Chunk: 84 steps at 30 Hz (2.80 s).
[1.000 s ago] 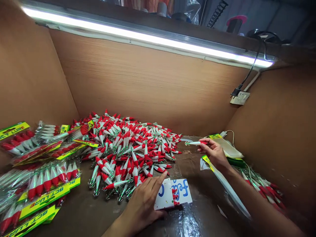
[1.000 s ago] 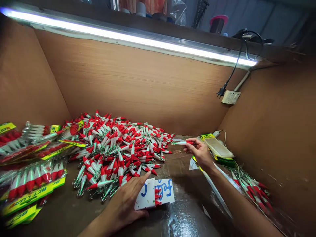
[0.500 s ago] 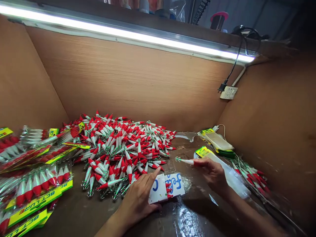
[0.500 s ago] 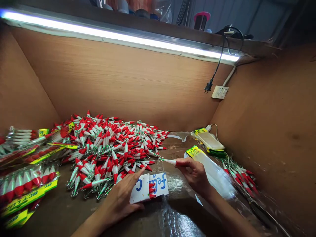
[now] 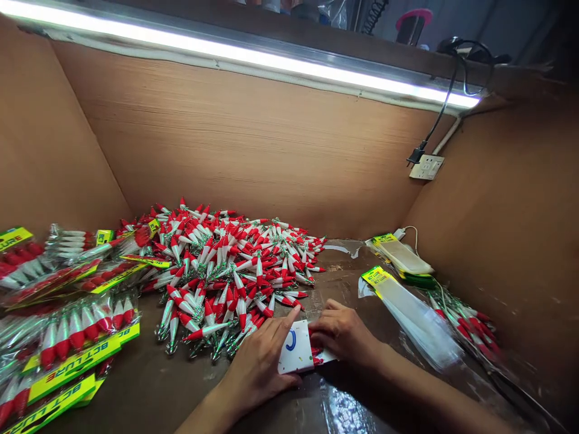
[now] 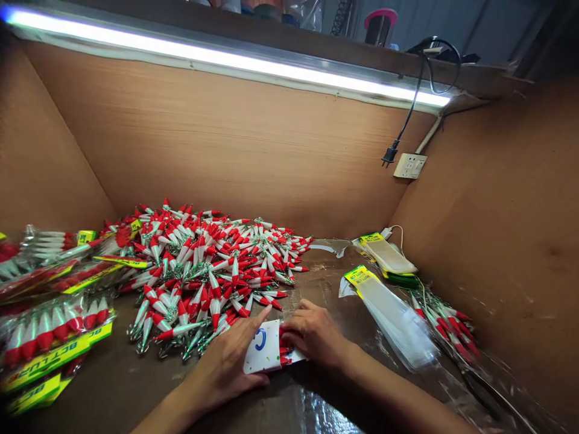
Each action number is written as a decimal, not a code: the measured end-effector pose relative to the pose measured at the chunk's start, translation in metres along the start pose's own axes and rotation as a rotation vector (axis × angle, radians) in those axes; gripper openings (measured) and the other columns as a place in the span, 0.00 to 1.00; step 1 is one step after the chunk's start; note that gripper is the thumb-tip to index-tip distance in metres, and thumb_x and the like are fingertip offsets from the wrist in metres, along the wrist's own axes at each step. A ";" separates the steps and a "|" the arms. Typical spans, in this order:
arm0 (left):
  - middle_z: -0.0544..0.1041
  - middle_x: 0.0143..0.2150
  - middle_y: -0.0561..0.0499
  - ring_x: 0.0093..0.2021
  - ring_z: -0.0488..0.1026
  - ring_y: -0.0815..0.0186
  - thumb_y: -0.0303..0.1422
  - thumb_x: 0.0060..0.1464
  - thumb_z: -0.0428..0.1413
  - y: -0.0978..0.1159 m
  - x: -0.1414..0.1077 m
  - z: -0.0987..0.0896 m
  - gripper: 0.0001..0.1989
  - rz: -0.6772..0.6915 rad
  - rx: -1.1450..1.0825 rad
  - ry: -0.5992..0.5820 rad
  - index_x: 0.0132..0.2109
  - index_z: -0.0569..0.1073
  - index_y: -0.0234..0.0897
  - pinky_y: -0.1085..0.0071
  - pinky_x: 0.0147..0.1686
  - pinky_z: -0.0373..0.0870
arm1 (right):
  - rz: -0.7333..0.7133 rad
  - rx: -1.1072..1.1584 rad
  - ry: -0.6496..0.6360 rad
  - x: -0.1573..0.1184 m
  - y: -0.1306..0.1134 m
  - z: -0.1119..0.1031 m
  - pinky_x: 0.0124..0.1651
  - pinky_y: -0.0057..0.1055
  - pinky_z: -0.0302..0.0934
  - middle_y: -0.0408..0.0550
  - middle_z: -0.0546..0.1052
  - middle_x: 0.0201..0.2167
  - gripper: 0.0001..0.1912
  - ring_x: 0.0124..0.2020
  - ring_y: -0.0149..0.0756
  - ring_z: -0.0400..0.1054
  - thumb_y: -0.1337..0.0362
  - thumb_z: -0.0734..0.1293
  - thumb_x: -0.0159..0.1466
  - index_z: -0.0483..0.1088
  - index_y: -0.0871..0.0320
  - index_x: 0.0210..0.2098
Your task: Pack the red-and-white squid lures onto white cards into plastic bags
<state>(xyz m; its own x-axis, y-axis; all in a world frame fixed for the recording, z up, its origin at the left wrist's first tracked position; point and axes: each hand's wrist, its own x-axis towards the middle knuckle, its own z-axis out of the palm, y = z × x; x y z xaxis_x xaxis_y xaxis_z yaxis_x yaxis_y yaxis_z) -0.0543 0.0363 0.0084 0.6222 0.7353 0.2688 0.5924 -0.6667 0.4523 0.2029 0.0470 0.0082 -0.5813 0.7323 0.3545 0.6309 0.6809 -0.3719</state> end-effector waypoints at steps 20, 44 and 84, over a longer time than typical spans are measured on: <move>0.69 0.65 0.44 0.58 0.71 0.46 0.37 0.29 0.78 -0.015 0.001 0.007 0.74 0.010 -0.018 -0.046 0.73 0.37 0.57 0.49 0.58 0.71 | 0.324 -0.506 -0.108 0.159 0.193 -0.062 0.52 0.45 0.70 0.53 0.73 0.55 0.16 0.51 0.42 0.72 0.58 0.67 0.71 0.70 0.58 0.55; 0.68 0.65 0.46 0.60 0.68 0.47 0.50 0.43 0.71 -0.008 0.000 -0.005 0.47 0.080 -0.010 -0.201 0.68 0.62 0.58 0.50 0.58 0.68 | 0.524 0.700 0.267 -0.031 0.026 -0.023 0.36 0.32 0.67 0.47 0.80 0.35 0.11 0.34 0.38 0.74 0.54 0.72 0.62 0.72 0.55 0.36; 0.65 0.67 0.45 0.64 0.65 0.50 0.34 0.42 0.74 -0.012 0.003 0.009 0.62 0.110 -0.148 -0.122 0.74 0.44 0.54 0.53 0.63 0.65 | 0.393 0.516 0.142 -0.042 0.010 -0.001 0.48 0.34 0.67 0.49 0.82 0.44 0.14 0.44 0.41 0.76 0.57 0.69 0.68 0.78 0.55 0.49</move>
<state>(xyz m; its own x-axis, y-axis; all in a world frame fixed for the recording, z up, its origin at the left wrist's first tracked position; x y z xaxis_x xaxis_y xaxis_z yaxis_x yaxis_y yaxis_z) -0.0551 0.0452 -0.0039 0.7419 0.6325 0.2224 0.4413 -0.7104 0.5482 0.2345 0.0236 -0.0092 -0.2629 0.9428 0.2050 0.4347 0.3054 -0.8472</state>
